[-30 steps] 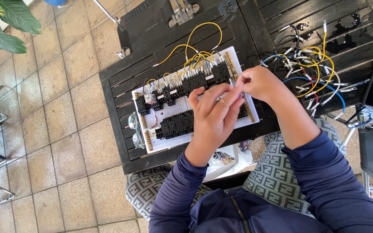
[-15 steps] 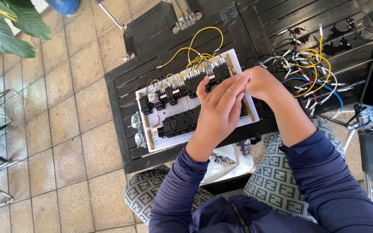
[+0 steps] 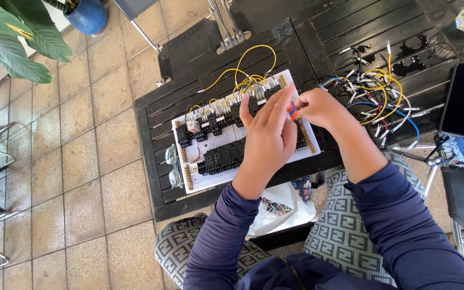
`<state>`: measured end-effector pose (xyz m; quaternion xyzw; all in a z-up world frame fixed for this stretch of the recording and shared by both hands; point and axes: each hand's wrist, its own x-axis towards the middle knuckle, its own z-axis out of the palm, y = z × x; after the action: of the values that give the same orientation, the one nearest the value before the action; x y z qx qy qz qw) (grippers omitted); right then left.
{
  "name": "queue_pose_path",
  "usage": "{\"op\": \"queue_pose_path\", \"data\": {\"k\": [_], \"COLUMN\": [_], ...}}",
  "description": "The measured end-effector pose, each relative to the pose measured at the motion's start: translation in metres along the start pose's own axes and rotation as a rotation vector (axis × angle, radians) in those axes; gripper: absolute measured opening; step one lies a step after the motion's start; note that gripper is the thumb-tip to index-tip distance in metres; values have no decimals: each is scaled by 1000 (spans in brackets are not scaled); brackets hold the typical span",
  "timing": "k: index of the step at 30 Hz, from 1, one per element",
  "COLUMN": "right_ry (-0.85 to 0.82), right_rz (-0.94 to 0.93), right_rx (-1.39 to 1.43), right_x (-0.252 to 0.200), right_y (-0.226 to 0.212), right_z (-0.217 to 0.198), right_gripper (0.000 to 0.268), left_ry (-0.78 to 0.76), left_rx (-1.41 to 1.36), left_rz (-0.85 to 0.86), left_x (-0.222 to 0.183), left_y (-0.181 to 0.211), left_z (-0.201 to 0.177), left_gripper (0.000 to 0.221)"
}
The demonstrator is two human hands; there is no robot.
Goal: Tightening screws on various electrical components and terminal blocks on a control panel using a manual screwdriver.
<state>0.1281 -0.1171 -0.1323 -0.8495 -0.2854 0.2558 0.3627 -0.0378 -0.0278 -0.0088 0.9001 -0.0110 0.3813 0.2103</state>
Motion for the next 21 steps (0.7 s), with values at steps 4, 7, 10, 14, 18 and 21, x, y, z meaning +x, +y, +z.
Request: {"op": "queue_pose_path", "data": {"k": [4,7,10,14,18,21], "right_ry": [3,-2,-18,-12,-1,-19], "right_rz": [-12,-28,-24,-72,-80,-51], "right_rx": [-35,-15,-46,-25,-57,-57], "right_x": [19,32,16,13,25,4], "right_y": [27,43,19,20,33,2], "right_z": [12,19,8,9,14,0], "right_gripper": [23,16,15,20,20,21], "left_ry": [76,100,45,-25,54,-16], "left_rx": [108,90,14,-35,110,30], "left_rz": [17,23,36,30,38,87], "left_x": [-6,-9,-8,-7,-9,-7], "left_y": [-15,-23,-19,-15,-30,-24], "left_z": [11,14,9,3,12,7], "left_gripper": [51,48,47,55,44,42]}}
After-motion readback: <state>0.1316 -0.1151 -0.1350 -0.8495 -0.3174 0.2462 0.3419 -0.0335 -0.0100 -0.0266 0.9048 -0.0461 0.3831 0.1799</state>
